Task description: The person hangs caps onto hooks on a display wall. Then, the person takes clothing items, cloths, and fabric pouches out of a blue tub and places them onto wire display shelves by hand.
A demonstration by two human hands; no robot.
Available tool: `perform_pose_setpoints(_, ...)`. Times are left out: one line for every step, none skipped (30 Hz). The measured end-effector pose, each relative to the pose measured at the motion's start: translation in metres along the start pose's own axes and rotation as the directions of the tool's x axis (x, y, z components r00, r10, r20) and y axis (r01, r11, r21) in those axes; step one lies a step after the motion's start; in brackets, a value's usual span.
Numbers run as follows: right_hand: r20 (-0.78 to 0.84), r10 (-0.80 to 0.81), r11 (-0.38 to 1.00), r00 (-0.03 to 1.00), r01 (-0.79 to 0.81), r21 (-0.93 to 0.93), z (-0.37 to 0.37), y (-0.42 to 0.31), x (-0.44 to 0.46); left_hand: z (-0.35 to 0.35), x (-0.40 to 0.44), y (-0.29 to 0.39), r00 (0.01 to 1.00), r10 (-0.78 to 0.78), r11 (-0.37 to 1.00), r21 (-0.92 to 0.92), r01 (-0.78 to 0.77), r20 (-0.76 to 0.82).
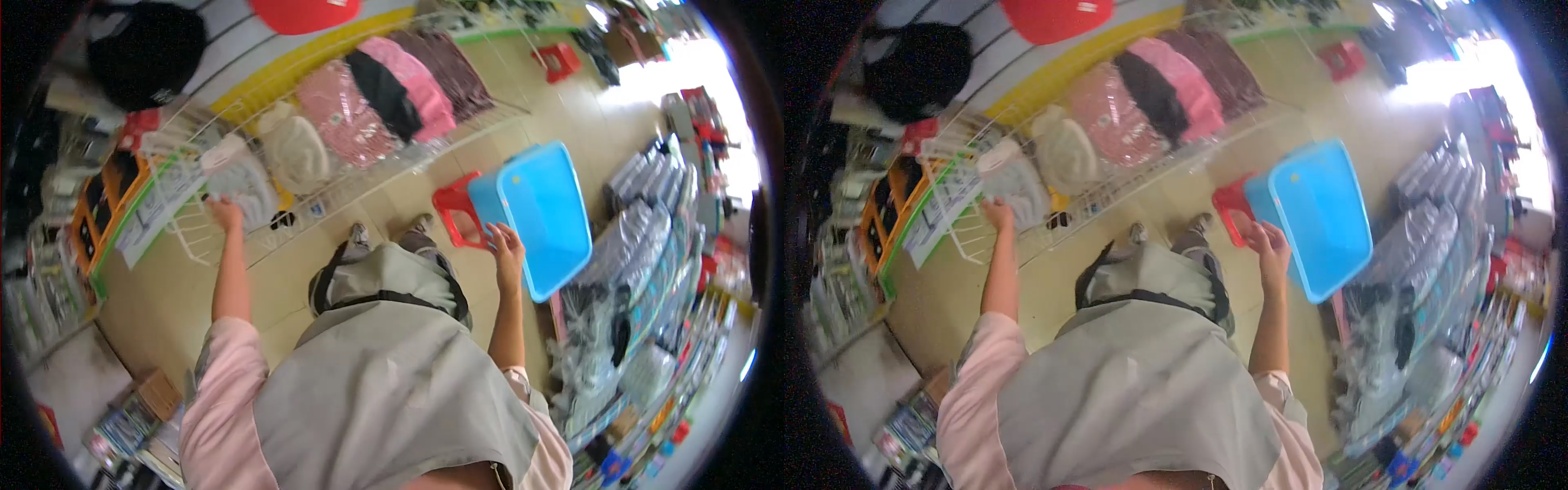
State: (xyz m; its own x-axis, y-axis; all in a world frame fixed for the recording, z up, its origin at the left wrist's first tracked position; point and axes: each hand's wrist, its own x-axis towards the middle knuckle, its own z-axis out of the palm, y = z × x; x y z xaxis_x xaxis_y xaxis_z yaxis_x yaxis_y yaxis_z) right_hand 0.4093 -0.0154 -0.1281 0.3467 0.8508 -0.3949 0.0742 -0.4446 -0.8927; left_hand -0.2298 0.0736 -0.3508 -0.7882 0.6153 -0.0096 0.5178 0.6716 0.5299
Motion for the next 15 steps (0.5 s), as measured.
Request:
perform_pose_setpoints(-0.008, -0.007, 1.0, 1.0, 0.007, 0.011, -0.009, 0.009, -0.001, -0.001, -0.011, 0.013, 1.0, 0.01, 0.998, -0.062, -0.011, -0.002)
perform_pose_setpoints(-0.056, 0.017, 1.0, 0.998, -0.018, -0.008, -0.02, 0.015, -0.007, -0.013, -0.013, 0.02, 1.0, 0.01, 0.993, -0.119, -0.012, -0.02)
perform_pose_setpoints(-0.086, 0.041, 0.999, 0.995, -0.043, -0.022, -0.025, 0.018, -0.011, -0.03, -0.01, 0.027, 0.999, 0.001, 0.985, -0.171, -0.01, -0.053)
perform_pose_setpoints(-0.103, 0.066, 0.997, 0.992, -0.07, -0.031, -0.026, 0.023, -0.014, -0.043, -0.011, 0.036, 0.998, 0.012, 0.981, -0.194, -0.024, -0.065)
perform_pose_setpoints(-0.123, 0.085, 0.996, 0.989, -0.084, 0.007, -0.033, 0.034, -0.017, -0.055, -0.018, 0.049, 0.996, 0.021, 0.976, -0.214, -0.038, -0.082)
perform_pose_setpoints(-0.142, 0.113, 0.994, 0.983, -0.112, 0.014, -0.04, 0.045, -0.019, -0.062, -0.022, 0.056, 0.995, 0.031, 0.971, -0.233, -0.053, -0.1)
perform_pose_setpoints(-0.152, 0.125, 0.992, 0.98, -0.122, 0.032, -0.043, 0.052, -0.023, -0.063, -0.02, 0.055, 0.993, 0.036, 0.966, -0.251, -0.063, -0.108)
perform_pose_setpoints(-0.164, 0.136, 0.99, 0.977, -0.13, 0.047, -0.047, 0.06, -0.028, -0.061, -0.02, 0.056, 0.993, 0.041, 0.959, -0.273, -0.071, -0.113)
perform_pose_setpoints(-0.163, 0.15, 0.988, 0.975, -0.143, 0.056, -0.046, 0.064, -0.032, -0.056, -0.018, 0.054, 0.992, 0.046, 0.951, -0.298, -0.079, -0.116)
perform_pose_setpoints(-0.165, 0.163, 0.986, 0.973, -0.154, 0.064, -0.047, 0.069, -0.034, -0.046, -0.016, 0.048, 0.992, 0.049, 0.97, -0.231, -0.076, -0.12)
perform_pose_setpoints(-0.171, 0.173, 0.984, 0.97, -0.163, 0.072, -0.048, 0.073, -0.037, -0.034, -0.016, 0.042, 0.991, 0.054, 0.983, -0.166, -0.073, -0.122)
perform_pose_setpoints(-0.17, 0.188, 0.981, 0.967, -0.178, 0.073, -0.05, 0.078, -0.038, -0.031, -0.019, 0.042, 0.991, 0.057, 0.993, -0.1, -0.07, -0.122)
perform_pose_setpoints(-0.169, 0.202, 0.979, 0.965, -0.192, 0.073, -0.051, 0.084, -0.037, -0.03, -0.021, 0.04, 0.995, 0.053, 0.997, -0.052, -0.057, -0.08)
perform_pose_setpoints(-0.169, 0.214, 0.976, 0.962, -0.204, 0.073, -0.052, 0.088, -0.036, -0.028, -0.023, 0.039, 0.998, 0.047, 0.999, -0.005, -0.047, -0.039)
perform_pose_setpoints(-0.168, 0.21, 0.977, 0.963, -0.203, 0.059, -0.053, 0.09, -0.037, -0.028, -0.027, 0.041, 0.999, 0.039, 0.998, 0.043, -0.039, 0.002)
